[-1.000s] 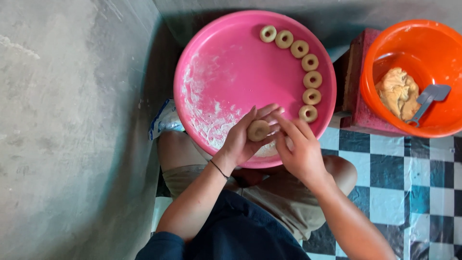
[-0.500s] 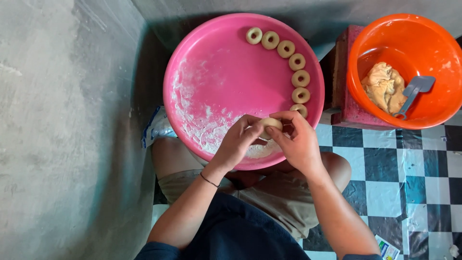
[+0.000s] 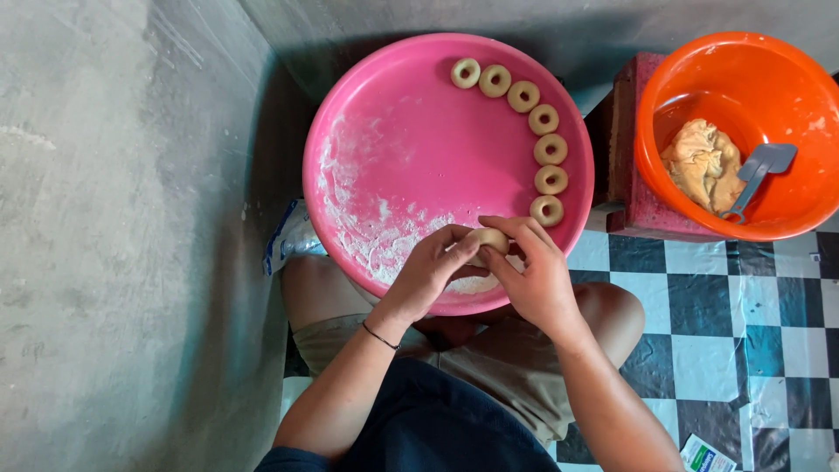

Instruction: The person is taking small portions of dough, rolling them into balls, and then shaping them into rings before placing them on a tray.

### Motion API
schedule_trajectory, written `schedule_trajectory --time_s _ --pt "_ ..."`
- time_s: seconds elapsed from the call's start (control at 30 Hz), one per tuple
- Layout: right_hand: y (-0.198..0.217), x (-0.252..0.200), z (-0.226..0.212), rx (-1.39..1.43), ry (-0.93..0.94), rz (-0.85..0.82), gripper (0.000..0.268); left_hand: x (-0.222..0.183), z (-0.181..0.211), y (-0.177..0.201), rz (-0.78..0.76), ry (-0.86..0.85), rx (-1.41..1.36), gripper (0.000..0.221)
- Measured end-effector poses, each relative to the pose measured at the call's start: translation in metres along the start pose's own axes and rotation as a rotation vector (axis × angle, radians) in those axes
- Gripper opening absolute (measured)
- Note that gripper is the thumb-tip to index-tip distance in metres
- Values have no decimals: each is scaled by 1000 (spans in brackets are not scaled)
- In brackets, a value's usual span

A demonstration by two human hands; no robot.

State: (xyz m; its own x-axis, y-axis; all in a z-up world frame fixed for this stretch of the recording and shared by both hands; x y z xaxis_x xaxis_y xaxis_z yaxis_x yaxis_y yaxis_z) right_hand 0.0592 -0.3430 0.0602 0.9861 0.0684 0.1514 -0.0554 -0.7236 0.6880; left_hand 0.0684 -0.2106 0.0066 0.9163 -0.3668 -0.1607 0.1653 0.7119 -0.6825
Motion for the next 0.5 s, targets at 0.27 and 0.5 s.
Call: schedule_trajectory --time_s 0.27,0.5 --pt "-1 5 -13 -108 83 20 33 -2 2 10 -19 -57 276 42" --pt "-2 11 -26 -20 54 -74 39 -2 7 19 -22 -86 320 36"
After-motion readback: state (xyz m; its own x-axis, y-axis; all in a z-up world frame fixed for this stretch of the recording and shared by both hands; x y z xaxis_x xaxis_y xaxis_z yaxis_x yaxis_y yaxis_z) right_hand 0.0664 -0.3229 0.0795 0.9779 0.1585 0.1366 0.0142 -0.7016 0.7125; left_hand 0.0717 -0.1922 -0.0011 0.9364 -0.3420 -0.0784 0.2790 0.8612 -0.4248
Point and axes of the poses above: each hand's wrist, its own x-axis towards the middle knuckle, its own y-axis out of the back of the hand, z = x × y, the point moved 9 cm from there along x, towards the middle knuckle, and after that the axes turned 13 degrees about -x, right-handed, at the moved point
